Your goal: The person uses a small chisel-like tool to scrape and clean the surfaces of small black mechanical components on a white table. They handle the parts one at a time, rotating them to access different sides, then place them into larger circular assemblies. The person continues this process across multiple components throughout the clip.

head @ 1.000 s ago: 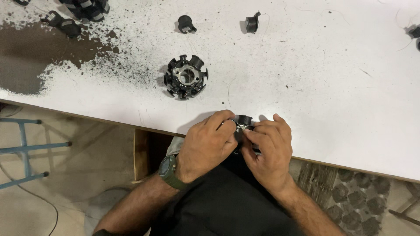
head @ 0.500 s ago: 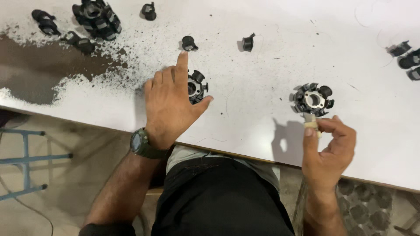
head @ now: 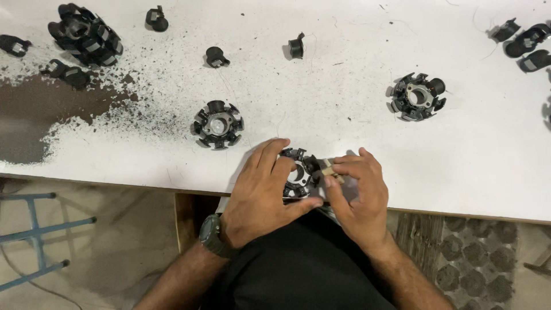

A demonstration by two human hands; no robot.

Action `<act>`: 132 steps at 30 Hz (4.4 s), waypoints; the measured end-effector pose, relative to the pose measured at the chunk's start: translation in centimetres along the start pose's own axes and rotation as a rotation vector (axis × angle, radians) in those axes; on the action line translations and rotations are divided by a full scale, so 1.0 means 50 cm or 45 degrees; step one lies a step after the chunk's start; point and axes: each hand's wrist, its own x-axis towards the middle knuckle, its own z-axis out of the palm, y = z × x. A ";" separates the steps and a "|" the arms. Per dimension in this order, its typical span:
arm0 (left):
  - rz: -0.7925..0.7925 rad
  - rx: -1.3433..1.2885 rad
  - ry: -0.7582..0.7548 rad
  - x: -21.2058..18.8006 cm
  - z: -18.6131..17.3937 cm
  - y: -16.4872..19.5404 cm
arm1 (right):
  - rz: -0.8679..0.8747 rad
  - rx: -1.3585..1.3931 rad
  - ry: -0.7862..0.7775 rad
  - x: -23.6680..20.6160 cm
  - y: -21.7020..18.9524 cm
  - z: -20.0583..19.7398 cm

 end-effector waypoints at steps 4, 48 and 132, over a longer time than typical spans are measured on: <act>-0.097 0.023 -0.025 0.014 -0.003 0.011 | -0.101 -0.146 -0.036 0.017 -0.023 0.019; -0.201 -0.066 0.020 0.013 0.016 0.015 | 0.007 -0.122 -0.260 0.043 -0.050 -0.002; -0.195 0.027 -0.009 0.010 0.013 -0.013 | -0.140 -0.143 -0.133 0.026 -0.030 0.030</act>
